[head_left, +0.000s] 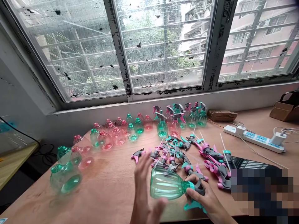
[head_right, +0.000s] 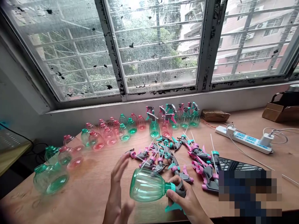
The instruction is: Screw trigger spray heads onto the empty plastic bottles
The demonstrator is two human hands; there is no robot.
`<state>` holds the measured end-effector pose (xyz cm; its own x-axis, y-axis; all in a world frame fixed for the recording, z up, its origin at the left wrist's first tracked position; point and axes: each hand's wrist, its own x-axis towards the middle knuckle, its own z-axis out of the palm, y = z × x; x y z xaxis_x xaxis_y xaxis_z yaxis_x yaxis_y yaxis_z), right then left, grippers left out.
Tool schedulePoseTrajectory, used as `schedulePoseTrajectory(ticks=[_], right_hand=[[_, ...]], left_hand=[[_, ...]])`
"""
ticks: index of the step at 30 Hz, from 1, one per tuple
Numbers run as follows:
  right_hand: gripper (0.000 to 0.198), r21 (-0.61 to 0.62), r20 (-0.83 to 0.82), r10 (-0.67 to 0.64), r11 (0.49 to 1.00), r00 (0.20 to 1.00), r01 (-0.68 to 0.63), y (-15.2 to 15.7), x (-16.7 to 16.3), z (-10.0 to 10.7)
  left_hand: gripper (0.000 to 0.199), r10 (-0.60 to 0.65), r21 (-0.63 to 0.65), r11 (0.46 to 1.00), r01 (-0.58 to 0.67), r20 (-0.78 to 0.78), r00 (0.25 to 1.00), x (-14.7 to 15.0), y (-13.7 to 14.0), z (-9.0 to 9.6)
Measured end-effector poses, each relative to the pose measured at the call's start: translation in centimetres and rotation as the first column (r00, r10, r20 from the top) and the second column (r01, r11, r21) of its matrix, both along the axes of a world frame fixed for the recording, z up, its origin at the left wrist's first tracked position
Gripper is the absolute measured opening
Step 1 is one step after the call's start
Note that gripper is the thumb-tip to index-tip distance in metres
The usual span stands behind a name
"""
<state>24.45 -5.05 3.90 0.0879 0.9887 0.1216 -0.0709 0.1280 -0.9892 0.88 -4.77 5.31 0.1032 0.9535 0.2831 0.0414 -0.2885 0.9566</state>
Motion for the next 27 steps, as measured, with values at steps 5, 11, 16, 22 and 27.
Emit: schedulePoseTrajectory(ticks=[5, 11, 16, 22, 27], right_hand=[[0.035, -0.024, -0.169, 0.139, 0.989, 0.976, -0.145, 2.4, 1.7, -5.6], [0.033, -0.005, -0.131, 0.121, 0.992, 0.984, -0.123, 2.1, 1.3, -5.1], [0.038, -0.049, -0.146, 0.115, 0.991, 0.983, -0.123, 2.6, 1.4, -4.9], [0.039, -0.069, -0.119, 0.173, 0.981, 0.978, -0.183, 2.4, 1.2, -4.8], [0.036, -0.065, -0.157, 0.226, 0.969, 0.961, -0.238, 2.3, 1.3, -4.5]], left_hand=[[0.085, -0.023, -0.096, 0.995, 0.020, -0.029, 0.999, 1.5, 3.9, -1.7], [0.067, -0.235, -0.226, 0.947, 0.230, 0.004, 0.972, 0.3, 3.6, -2.9], [0.089, -0.417, -0.277, 0.848, 0.451, 0.174, 0.892, -0.6, 4.7, -3.4], [0.100, -0.406, -0.286, 0.846, 0.450, 0.200, 0.891, -1.0, 4.4, -3.6], [0.083, -0.449, -0.286, 0.820, 0.496, 0.216, 0.867, -0.8, 4.3, -3.1]])
